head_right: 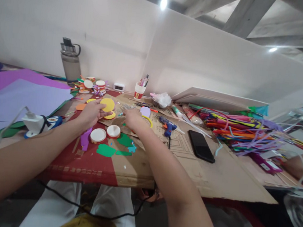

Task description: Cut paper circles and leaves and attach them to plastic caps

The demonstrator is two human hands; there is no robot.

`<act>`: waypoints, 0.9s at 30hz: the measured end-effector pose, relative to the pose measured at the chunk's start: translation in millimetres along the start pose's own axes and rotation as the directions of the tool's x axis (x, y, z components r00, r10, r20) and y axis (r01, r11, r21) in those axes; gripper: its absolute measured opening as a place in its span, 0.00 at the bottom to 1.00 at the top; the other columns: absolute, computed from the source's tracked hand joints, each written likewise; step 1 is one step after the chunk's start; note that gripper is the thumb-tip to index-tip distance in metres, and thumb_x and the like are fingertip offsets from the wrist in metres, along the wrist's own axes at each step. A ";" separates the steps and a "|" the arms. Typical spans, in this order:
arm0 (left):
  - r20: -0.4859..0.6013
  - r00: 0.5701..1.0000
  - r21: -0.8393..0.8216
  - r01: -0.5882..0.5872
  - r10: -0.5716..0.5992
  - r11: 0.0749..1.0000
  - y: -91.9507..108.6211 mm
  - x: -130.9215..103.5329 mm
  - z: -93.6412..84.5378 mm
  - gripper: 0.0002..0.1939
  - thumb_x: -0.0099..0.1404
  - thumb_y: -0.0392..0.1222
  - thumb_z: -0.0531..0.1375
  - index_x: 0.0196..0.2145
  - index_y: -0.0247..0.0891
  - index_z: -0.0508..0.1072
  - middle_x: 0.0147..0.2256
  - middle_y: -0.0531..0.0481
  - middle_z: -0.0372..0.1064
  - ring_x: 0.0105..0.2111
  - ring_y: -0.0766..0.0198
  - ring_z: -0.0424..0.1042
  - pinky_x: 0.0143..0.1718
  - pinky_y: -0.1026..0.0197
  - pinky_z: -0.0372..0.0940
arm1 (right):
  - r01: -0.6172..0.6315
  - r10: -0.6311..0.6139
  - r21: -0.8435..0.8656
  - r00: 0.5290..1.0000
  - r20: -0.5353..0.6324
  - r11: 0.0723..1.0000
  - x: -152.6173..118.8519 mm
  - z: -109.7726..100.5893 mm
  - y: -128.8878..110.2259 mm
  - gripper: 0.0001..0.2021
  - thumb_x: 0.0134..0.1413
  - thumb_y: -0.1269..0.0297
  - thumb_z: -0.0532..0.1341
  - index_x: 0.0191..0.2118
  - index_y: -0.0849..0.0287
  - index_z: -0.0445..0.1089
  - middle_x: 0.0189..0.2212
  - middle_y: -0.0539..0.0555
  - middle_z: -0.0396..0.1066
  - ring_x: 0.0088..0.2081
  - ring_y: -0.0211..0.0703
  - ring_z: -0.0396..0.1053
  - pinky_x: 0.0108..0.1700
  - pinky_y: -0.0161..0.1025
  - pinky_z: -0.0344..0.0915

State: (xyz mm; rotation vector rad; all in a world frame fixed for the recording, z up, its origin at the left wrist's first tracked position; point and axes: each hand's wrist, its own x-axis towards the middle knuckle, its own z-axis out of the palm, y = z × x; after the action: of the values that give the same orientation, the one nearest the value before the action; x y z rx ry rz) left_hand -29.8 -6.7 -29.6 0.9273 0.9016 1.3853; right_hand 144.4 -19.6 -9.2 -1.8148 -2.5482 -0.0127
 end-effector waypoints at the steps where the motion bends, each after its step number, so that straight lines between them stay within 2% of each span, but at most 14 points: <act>1: 0.000 1.000 -0.002 0.003 -0.003 1.000 -0.3 0.4 -0.2 0.10 0.54 0.24 0.58 0.35 0.30 0.73 0.37 0.42 0.76 0.38 0.60 0.79 0.38 0.58 0.77 | -0.017 0.017 -0.029 1.000 0.019 0.999 1.7 1.3 0.6 0.17 0.57 0.66 0.63 0.52 0.62 0.74 0.50 0.65 0.75 0.51 0.57 0.72 0.49 0.43 0.66; 5: 0.005 1.000 0.009 0.011 -0.011 1.000 -1.2 0.3 0.1 0.11 0.56 0.24 0.57 0.36 0.30 0.73 0.36 0.42 0.76 0.37 0.61 0.79 0.38 0.59 0.77 | -0.059 0.066 -0.099 0.995 0.075 0.993 8.0 6.9 3.7 0.18 0.56 0.67 0.64 0.52 0.64 0.74 0.51 0.70 0.73 0.54 0.63 0.69 0.50 0.49 0.66; 9: -0.009 0.999 0.038 0.031 -0.031 0.999 -0.7 -1.6 1.7 0.11 0.56 0.24 0.57 0.36 0.30 0.74 0.35 0.43 0.76 0.35 0.62 0.78 0.36 0.60 0.77 | -0.044 0.063 -0.127 0.988 0.144 0.991 14.9 6.2 3.0 0.18 0.55 0.69 0.63 0.52 0.60 0.74 0.52 0.67 0.72 0.58 0.63 0.65 0.54 0.52 0.64; 14: 0.009 0.999 0.037 0.044 -0.045 0.998 0.4 -2.5 3.1 0.10 0.56 0.25 0.58 0.36 0.30 0.75 0.35 0.43 0.76 0.35 0.62 0.78 0.36 0.59 0.77 | -0.011 0.038 -0.127 0.977 0.209 0.992 18.9 -2.6 2.5 0.19 0.53 0.68 0.64 0.52 0.59 0.73 0.50 0.66 0.73 0.54 0.61 0.68 0.52 0.51 0.64; 19: 0.047 0.998 0.050 0.037 -0.039 0.998 -1.2 -3.4 4.1 0.10 0.55 0.26 0.60 0.36 0.30 0.74 0.36 0.43 0.77 0.37 0.61 0.78 0.36 0.59 0.77 | 0.009 0.015 -0.118 0.980 0.198 0.993 18.5 0.7 6.8 0.18 0.54 0.69 0.63 0.52 0.59 0.73 0.52 0.65 0.72 0.57 0.61 0.65 0.52 0.49 0.63; 24: 0.051 0.998 0.083 0.030 -0.034 0.996 -2.2 -4.9 5.1 0.10 0.57 0.26 0.59 0.37 0.30 0.74 0.38 0.42 0.76 0.37 0.61 0.78 0.36 0.59 0.78 | 0.066 -0.051 -0.125 0.991 0.124 0.990 20.7 8.7 15.1 0.18 0.53 0.67 0.66 0.50 0.60 0.72 0.50 0.64 0.73 0.55 0.61 0.64 0.50 0.48 0.63; 27: 0.050 0.998 0.083 0.027 -0.032 0.996 -2.2 -4.5 4.9 0.09 0.58 0.28 0.58 0.37 0.30 0.75 0.37 0.42 0.76 0.37 0.61 0.77 0.37 0.57 0.78 | 0.055 -0.037 -0.111 0.987 0.156 0.992 21.6 7.4 16.7 0.18 0.51 0.64 0.67 0.49 0.59 0.73 0.50 0.63 0.73 0.55 0.62 0.63 0.51 0.49 0.62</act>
State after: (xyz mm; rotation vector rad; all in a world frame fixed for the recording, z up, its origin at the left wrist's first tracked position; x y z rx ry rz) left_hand -24.4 -11.2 -29.9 1.0041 0.9353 1.3015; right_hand 153.0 6.4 -16.3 -1.8646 -2.7480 -0.0213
